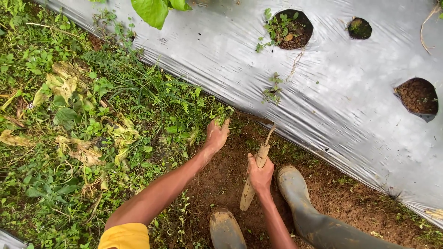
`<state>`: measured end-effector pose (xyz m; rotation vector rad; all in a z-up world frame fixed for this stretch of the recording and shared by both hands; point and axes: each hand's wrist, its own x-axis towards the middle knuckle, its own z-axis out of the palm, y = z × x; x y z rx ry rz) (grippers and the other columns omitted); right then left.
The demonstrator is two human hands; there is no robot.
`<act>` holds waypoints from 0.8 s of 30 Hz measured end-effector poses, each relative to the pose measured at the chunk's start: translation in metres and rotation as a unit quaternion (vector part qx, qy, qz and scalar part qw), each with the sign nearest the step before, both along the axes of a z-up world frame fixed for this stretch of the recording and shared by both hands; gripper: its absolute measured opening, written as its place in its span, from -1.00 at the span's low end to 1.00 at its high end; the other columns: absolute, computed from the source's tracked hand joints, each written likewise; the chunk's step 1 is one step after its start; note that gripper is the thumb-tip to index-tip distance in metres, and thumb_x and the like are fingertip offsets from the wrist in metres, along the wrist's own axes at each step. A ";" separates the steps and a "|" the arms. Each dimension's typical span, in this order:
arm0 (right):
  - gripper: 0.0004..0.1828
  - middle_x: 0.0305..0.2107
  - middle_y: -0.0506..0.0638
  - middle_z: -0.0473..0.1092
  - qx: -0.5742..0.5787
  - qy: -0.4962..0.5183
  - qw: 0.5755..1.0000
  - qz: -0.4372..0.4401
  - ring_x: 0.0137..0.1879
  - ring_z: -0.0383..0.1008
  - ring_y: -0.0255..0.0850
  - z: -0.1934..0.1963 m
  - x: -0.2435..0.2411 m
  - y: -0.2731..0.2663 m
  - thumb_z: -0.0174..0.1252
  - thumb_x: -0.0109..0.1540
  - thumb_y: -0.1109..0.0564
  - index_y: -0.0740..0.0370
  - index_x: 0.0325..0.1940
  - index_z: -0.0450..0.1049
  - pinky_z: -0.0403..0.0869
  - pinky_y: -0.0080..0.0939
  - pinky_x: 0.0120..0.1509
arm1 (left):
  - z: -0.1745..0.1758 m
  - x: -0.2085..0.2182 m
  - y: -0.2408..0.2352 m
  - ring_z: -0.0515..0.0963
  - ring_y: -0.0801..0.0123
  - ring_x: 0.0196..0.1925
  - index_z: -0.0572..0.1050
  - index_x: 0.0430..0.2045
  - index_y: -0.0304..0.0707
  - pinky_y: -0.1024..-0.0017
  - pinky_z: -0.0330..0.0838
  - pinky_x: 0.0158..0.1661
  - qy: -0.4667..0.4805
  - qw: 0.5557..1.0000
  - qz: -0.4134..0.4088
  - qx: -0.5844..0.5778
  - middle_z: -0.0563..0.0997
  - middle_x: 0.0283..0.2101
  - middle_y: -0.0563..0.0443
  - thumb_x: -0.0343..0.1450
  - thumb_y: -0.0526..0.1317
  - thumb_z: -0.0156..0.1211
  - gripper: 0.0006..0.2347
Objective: The person uses a hoe to loosen soil and remove weeds from the ground between rows of plants covered with plastic mulch. They pull the uprooted weeds by hand and toss them aside, then continue hoeing along the row.
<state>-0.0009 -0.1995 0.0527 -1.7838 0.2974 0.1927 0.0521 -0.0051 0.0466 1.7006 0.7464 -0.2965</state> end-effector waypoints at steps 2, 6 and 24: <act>-0.76 -0.79 0.01 0.32 -0.001 0.001 1.000 0.001 -0.65 0.37 -0.24 0.000 0.000 0.001 0.24 0.21 0.18 0.21 -0.53 0.39 0.36 -0.25 -0.48 | -0.007 0.000 0.000 0.44 0.02 0.24 -0.04 0.35 -0.75 -0.13 0.06 0.36 -0.001 1.000 0.011 0.001 0.64 -0.26 -0.06 0.57 0.16 -0.16 -0.26; -0.77 -0.78 0.01 0.31 -0.007 0.008 1.000 0.005 -0.63 0.36 -0.25 0.011 0.000 0.004 0.24 0.20 0.17 0.22 -0.52 0.40 0.35 -0.24 -0.46 | 0.043 -0.007 -0.008 0.29 -0.13 0.39 0.06 0.37 -0.56 -0.18 0.04 0.37 0.010 1.000 0.011 0.024 0.44 0.19 -0.33 0.55 0.21 -0.19 -0.29; -0.79 -0.78 -0.01 0.32 -0.002 0.011 1.000 0.010 -0.64 0.36 -0.26 0.001 -0.002 0.002 0.23 0.21 0.20 0.20 -0.50 0.41 0.35 -0.28 -0.47 | 0.016 0.016 -0.009 -0.18 -0.25 0.55 0.09 0.35 -0.60 -0.17 -0.27 0.43 0.025 0.997 0.010 0.069 0.00 0.45 -0.58 0.56 0.27 -0.53 -0.25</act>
